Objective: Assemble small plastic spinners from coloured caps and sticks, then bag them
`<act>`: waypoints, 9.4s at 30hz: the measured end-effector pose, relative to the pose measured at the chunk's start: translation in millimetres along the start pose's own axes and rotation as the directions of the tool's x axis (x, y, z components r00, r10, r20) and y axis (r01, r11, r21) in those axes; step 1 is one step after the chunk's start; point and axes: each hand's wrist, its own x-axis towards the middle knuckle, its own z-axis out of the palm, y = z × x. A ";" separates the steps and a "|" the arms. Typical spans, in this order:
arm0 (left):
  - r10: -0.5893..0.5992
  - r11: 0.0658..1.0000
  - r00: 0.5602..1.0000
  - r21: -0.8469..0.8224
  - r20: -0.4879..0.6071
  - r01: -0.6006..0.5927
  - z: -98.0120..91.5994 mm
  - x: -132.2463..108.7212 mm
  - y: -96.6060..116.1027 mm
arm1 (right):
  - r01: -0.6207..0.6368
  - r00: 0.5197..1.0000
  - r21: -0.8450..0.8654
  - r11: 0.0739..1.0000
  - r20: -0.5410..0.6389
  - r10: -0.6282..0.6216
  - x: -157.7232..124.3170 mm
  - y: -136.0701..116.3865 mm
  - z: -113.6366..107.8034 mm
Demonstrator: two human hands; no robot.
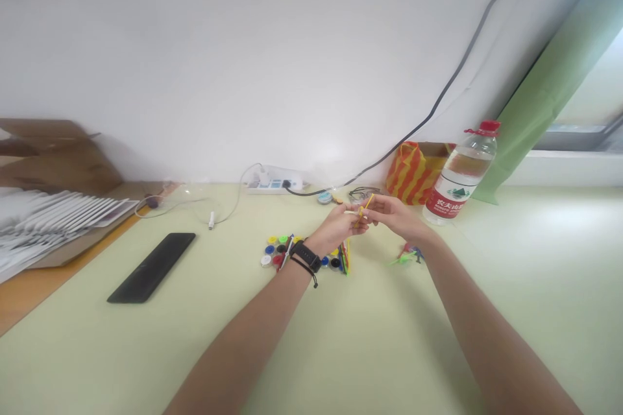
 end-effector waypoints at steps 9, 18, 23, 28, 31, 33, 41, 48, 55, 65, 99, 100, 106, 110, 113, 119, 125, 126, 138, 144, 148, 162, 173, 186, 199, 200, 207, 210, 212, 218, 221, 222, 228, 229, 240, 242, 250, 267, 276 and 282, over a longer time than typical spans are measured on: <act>0.275 0.884 0.960 0.376 0.058 -0.277 -14.7 -1.2 5.3 | -0.052 0.998 0.066 0.996 0.042 0.050 2.3 4.9 -0.5; 0.451 0.619 0.844 0.579 0.292 -0.531 -9.7 -7.3 1.8 | -0.089 0.993 -0.033 0.995 0.081 0.091 -0.5 5.4 4.4; 0.370 0.568 0.886 0.686 0.280 -0.454 -7.4 -11.0 -6.4 | -0.192 0.978 -0.420 0.887 -0.002 0.210 1.9 19.7 -0.7; 0.211 0.389 0.901 0.812 0.380 -0.434 -4.1 -15.6 -12.8 | -0.277 0.915 -0.595 0.755 0.076 0.395 -3.7 33.1 -16.7; 0.156 0.320 0.914 0.856 0.376 -0.407 -8.2 -15.1 -12.5 | -0.306 0.890 -0.626 0.718 0.080 0.449 -10.8 30.7 -28.5; 0.138 0.286 0.920 0.875 0.367 -0.392 -13.0 -13.7 -10.9 | -0.312 0.878 -0.636 0.706 0.091 0.470 -15.7 25.5 -36.2; 0.086 0.209 0.921 0.897 0.380 -0.390 -18.9 -13.6 -4.7 | -0.317 0.704 -0.730 0.605 0.247 0.666 -21.8 14.7 -45.4; 0.067 0.204 0.916 0.894 0.395 -0.400 -24.3 -12.3 -2.7 | -0.314 0.702 -0.723 0.615 0.260 0.664 -21.2 10.0 -46.2; 0.091 0.228 0.918 0.889 0.387 -0.397 -26.3 -12.4 -1.8 | -0.326 0.783 -0.528 0.784 0.314 0.537 -28.4 -4.7 -46.4; 0.236 0.348 0.909 0.844 0.344 -0.409 -23.9 -13.5 7.3 | -0.275 0.919 -0.213 0.938 0.228 0.321 -20.5 -9.0 -37.8; 0.207 0.183 0.903 0.892 0.376 -0.413 -4.7 -13.5 -16.9 | -0.309 0.856 -0.665 0.680 0.118 0.504 -31.0 41.0 -80.1; 0.203 0.185 0.903 0.891 0.377 -0.414 -5.1 -13.7 -16.3 | -0.324 0.845 -0.660 0.678 0.121 0.521 -31.9 42.7 -80.3; 0.195 0.190 0.906 0.892 0.376 -0.411 -1.8 -12.4 -20.5 | -0.361 0.845 -0.651 0.667 0.075 0.530 -30.4 43.8 -80.5; 0.218 0.207 0.908 0.892 0.359 -0.402 -6.6 -11.5 -18.5 | -0.352 0.881 -0.660 0.664 0.006 0.474 -33.1 26.8 -82.4; 0.231 0.224 0.910 0.892 0.343 -0.393 -12.0 -11.9 -12.4 | -0.370 0.882 -0.653 0.661 -0.023 0.470 -35.5 15.0 -82.1; 0.268 0.292 0.909 0.872 0.319 -0.392 -16.5 -14.7 7.0 | -0.416 0.829 -0.650 0.635 0.016 0.559 -45.1 5.2 -91.0; 0.355 0.484 0.862 0.719 0.361 -0.500 -8.0 -22.2 28.8 | -0.308 0.909 -0.480 0.822 0.109 0.403 -42.6 -29.4 -71.9; 0.391 0.507 0.842 0.677 0.371 -0.533 -5.0 -23.6 31.4 | -0.266 0.932 -0.406 0.874 0.123 0.341 -38.3 -35.8 -63.1; 0.593 0.492 0.729 0.563 0.341 -0.664 -2.9 -27.2 39.6 | -0.114 0.985 0.163 0.980 0.145 0.091 -16.9 -33.7 -23.4; 0.570 0.535 0.762 0.565 0.307 -0.628 -5.1 -27.3 32.4 | -0.080 0.987 0.196 0.977 0.152 0.050 -9.4 -25.1 -12.6; 0.552 0.565 0.770 0.535 0.319 -0.628 -7.7 -27.2 32.5 | -0.084 0.980 0.207 0.975 0.194 0.044 -4.7 -21.3 -7.8; 0.347 0.676 0.880 0.564 0.326 -0.475 -10.7 -22.3 10.8 | 0.020 0.988 -0.375 0.927 0.151 0.040 -0.6 2.7 -14.1; 0.079 0.295 0.876 0.828 0.476 -0.476 -15.7 -23.3 2.7 | -0.077 0.970 -0.543 0.836 0.154 0.189 -6.4 36.7 -42.6; 0.139 0.225 0.895 0.866 0.425 -0.446 -21.7 -23.6 2.7 | -0.464 0.764 -0.668 0.582 0.031 0.645 -36.7 57.3 -92.9; 0.303 0.364 0.868 0.795 0.393 -0.486 -15.3 -25.7 13.6 | -0.367 0.894 -0.544 0.754 0.019 0.448 -39.8 3.8 -78.7; 0.330 0.394 0.857 0.767 0.395 -0.506 -11.7 -26.4 14.8 | -0.355 0.910 -0.496 0.792 0.011 0.415 -39.7 -3.6 -73.8; 0.502 0.488 0.793 0.644 0.344 -0.589 15.6 -31.5 19.1 | -0.092 0.993 -0.154 0.984 0.054 0.102 -36.2 -24.9 -12.6; 0.518 0.477 0.792 0.660 0.322 -0.580 19.9 -31.8 17.1 | -0.050 0.998 -0.111 0.993 -0.040 0.046 -40.8 -15.4 7.2; 0.524 0.478 0.785 0.648 0.331 -0.593 21.2 -31.4 14.8 | -0.049 0.994 -0.033 0.998 -0.095 0.045 -46.4 -8.0 13.3; 0.520 0.615 0.809 0.538 0.274 -0.577 18.9 -27.6 10.4 | -0.145 0.976 0.257 0.955 -0.122 0.181 -53.5 4.9 14.6; 0.513 0.560 0.801 0.586 0.310 -0.586 13.7 -27.0 12.4 | -0.149 0.976 0.335 0.930 -0.098 0.192 -50.3 10.8 13.8; 0.498 0.549 0.804 0.599 0.325 -0.582 12.3 -27.2 13.1 | -0.154 0.975 0.348 0.925 -0.098 0.199 -49.6 12.2 13.8; 0.417 0.559 0.823 0.605 0.385 -0.566 10.8 -29.7 10.5 | -0.124 0.992 0.205 0.971 -0.001 0.127 -51.7 10.6 16.1; 0.413 0.560 0.823 0.604 0.389 -0.567 11.1 -29.6 9.1 | -0.085 0.996 0.147 0.986 -0.011 0.087 -51.7 11.7 15.6; 0.226 0.376 0.827 0.737 0.515 -0.562 11.8 -34.0 -8.5 | -0.023 1.000 -0.568 0.822 -0.013 0.019 -49.8 65.5 -4.7; 0.196 0.303 0.828 0.770 0.526 -0.561 10.1 -33.9 -9.0 | -0.011 0.999 -0.589 0.808 0.032 0.037 -50.7 67.7 -3.3; 0.185 0.161 0.814 0.801 0.550 -0.577 1.0 -24.9 -14.3 | -0.043 0.983 -0.682 0.730 -0.158 -0.090 -50.0 91.9 -3.1; 0.237 0.099 0.810 0.816 0.536 -0.569 -2.1 -23.1 -12.1 | -0.295 0.955 -0.609 0.736 -0.220 0.201 -54.1 68.0 -11.6; 0.302 0.152 0.838 0.845 0.455 -0.513 -19.1 -21.2 8.9 | -0.581 0.814 -0.677 0.451 -0.491 0.311 -77.9 86.5 -68.8; 0.305 0.206 0.864 0.858 0.400 -0.470 -26.9 -22.3 15.6 | -0.541 0.841 -0.683 0.491 -0.449 0.301 -76.3 95.3 -64.0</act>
